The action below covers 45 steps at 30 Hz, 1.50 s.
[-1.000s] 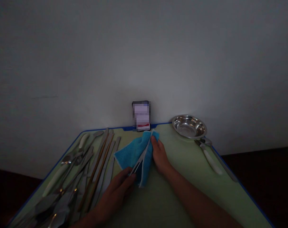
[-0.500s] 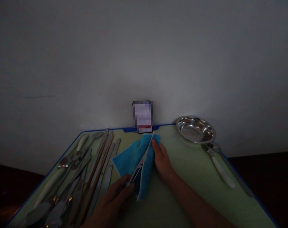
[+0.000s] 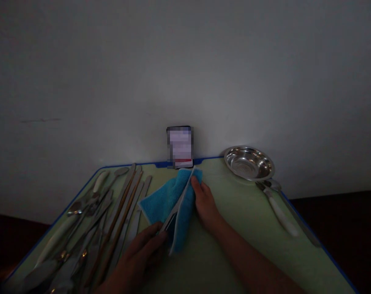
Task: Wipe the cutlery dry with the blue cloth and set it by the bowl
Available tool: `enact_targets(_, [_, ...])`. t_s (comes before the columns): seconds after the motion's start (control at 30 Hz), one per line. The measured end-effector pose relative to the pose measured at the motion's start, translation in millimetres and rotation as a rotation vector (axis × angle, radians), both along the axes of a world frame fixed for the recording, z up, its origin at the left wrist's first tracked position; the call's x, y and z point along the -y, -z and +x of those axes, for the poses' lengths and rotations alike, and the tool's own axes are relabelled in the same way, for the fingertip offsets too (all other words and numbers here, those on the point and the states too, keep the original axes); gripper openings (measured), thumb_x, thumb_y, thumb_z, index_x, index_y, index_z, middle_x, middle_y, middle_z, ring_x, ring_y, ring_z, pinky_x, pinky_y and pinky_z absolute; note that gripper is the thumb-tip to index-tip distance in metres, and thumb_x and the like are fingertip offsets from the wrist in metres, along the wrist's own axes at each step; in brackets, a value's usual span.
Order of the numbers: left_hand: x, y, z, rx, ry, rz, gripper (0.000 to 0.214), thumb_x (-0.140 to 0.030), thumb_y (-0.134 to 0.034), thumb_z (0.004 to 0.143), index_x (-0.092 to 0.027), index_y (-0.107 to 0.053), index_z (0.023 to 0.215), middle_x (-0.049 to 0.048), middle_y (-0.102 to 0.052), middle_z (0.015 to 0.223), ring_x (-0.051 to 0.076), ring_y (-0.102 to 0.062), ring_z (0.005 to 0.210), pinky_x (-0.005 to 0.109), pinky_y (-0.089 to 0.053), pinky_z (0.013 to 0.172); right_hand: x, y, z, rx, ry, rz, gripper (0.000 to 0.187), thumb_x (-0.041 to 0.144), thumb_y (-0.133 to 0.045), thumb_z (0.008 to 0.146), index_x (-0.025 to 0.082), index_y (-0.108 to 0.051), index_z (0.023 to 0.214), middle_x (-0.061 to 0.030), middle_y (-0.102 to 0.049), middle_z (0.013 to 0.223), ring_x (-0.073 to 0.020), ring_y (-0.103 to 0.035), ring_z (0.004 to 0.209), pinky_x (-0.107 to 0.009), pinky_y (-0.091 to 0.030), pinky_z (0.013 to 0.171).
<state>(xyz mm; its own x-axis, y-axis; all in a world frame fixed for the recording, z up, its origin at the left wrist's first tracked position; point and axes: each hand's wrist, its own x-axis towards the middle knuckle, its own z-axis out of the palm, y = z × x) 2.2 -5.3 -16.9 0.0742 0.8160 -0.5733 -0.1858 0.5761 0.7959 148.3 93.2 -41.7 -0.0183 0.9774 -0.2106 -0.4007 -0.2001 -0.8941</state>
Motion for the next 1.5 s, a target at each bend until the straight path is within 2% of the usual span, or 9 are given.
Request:
enact_targets(0.17, [-2.6,-4.4,0.4,0.069,0.096,0.057,0.035,-0.050,-0.061,0.069,-0.019,-0.049,0.081,-0.0087,-0.037,0.052,0.005,-0.032,0.042,0.016,-0.020,0.038,1.5,-7.0,-2.6,-0.124,0.013,-0.043,0.035,0.051,-0.061,0.067,0.018,-0.062,0.080,-0.0003,-0.066,0.070,-0.0171,-0.061,0.072,-0.031,-0.047,0.073])
enact_targets(0.47, [-6.0,-8.1,-0.5,0.009,0.295,0.250,0.022,-0.039,-0.048,0.083,-0.018,-0.049,0.083,-0.0080,-0.041,0.053,0.004,-0.032,0.036,0.016,-0.020,0.033,-5.3,-11.4,1.9,-0.333,0.054,-0.152,0.028,0.044,-0.055,0.075,0.023,-0.059,0.094,-0.0004,-0.069,0.079,-0.0187,-0.063,0.081,-0.034,-0.050,0.073])
enact_targets(0.63, [-2.9,-11.2,1.9,-0.004,0.223,0.265,0.023,-0.039,-0.049,0.082,-0.017,-0.050,0.081,-0.0072,-0.038,0.054,0.006,-0.035,0.044,0.017,-0.024,0.039,-4.1,-12.0,2.2,-0.272,0.029,-0.071,0.027,0.041,-0.060,0.073,0.021,-0.060,0.090,0.0001,-0.068,0.075,-0.0172,-0.063,0.073,-0.033,-0.050,0.072])
enact_targets(0.8, [-1.9,-7.7,1.6,0.025,0.174,0.245,0.027,-0.042,-0.048,0.082,-0.018,-0.050,0.093,-0.0070,-0.036,0.057,0.006,-0.032,0.046,0.018,-0.023,0.042,1.1,-15.7,2.8,-0.233,-0.132,0.016,0.022,0.035,-0.065,0.069,0.019,-0.061,0.084,0.0017,-0.067,0.071,-0.0129,-0.061,0.063,-0.029,-0.050,0.069])
enact_targets(0.97, [-4.2,-7.0,1.3,0.033,0.209,0.267,0.024,-0.040,-0.045,0.083,-0.017,-0.049,0.091,-0.0077,-0.033,0.057,0.006,-0.029,0.043,0.018,-0.020,0.039,6.0,-19.5,4.3,-0.213,-0.304,0.084,0.030,0.031,-0.068,0.066,0.018,-0.061,0.093,-0.0010,-0.068,0.080,-0.0142,-0.062,0.071,-0.030,-0.048,0.073])
enact_targets(1.07, [-6.4,-8.6,2.1,0.015,0.203,0.258,0.022,-0.039,-0.048,0.081,-0.018,-0.048,0.086,-0.0070,-0.037,0.058,0.005,-0.030,0.043,0.018,-0.022,0.040,3.8,-18.9,3.8,-0.239,-0.248,0.039,0.026,0.032,-0.066,0.068,0.018,-0.062,0.089,-0.0013,-0.068,0.079,-0.0162,-0.063,0.077,-0.031,-0.048,0.075])
enact_targets(1.27, [-7.1,-13.5,2.9,-0.042,0.296,0.270,0.025,-0.039,-0.047,0.082,-0.018,-0.044,0.070,-0.0076,-0.035,0.053,0.005,-0.030,0.041,0.018,-0.021,0.039,-10.0,-13.5,6.1,-0.390,0.037,-0.147,0.019,0.035,-0.054,0.078,0.021,-0.059,0.089,-0.0010,-0.069,0.080,-0.0170,-0.063,0.085,-0.033,-0.050,0.076])
enact_targets(1.37, [-4.4,-11.8,2.8,0.007,0.257,0.264,0.025,-0.041,-0.046,0.082,-0.018,-0.043,0.073,-0.0083,-0.031,0.053,0.006,-0.028,0.042,0.017,-0.020,0.038,-9.4,-13.7,6.8,-0.366,0.002,-0.119,0.019,0.035,-0.056,0.077,0.021,-0.059,0.089,-0.0009,-0.069,0.079,-0.0170,-0.063,0.081,-0.032,-0.050,0.075])
enact_targets(1.5, [-3.6,-6.4,1.3,0.057,0.175,0.267,0.025,-0.042,-0.043,0.084,-0.018,-0.046,0.082,-0.0087,-0.030,0.054,0.005,-0.024,0.042,0.017,-0.020,0.038,-1.8,-16.2,5.8,-0.261,-0.154,0.011,0.020,0.030,-0.064,0.071,0.019,-0.061,0.088,-0.0003,-0.069,0.078,-0.0150,-0.063,0.073,-0.031,-0.049,0.075])
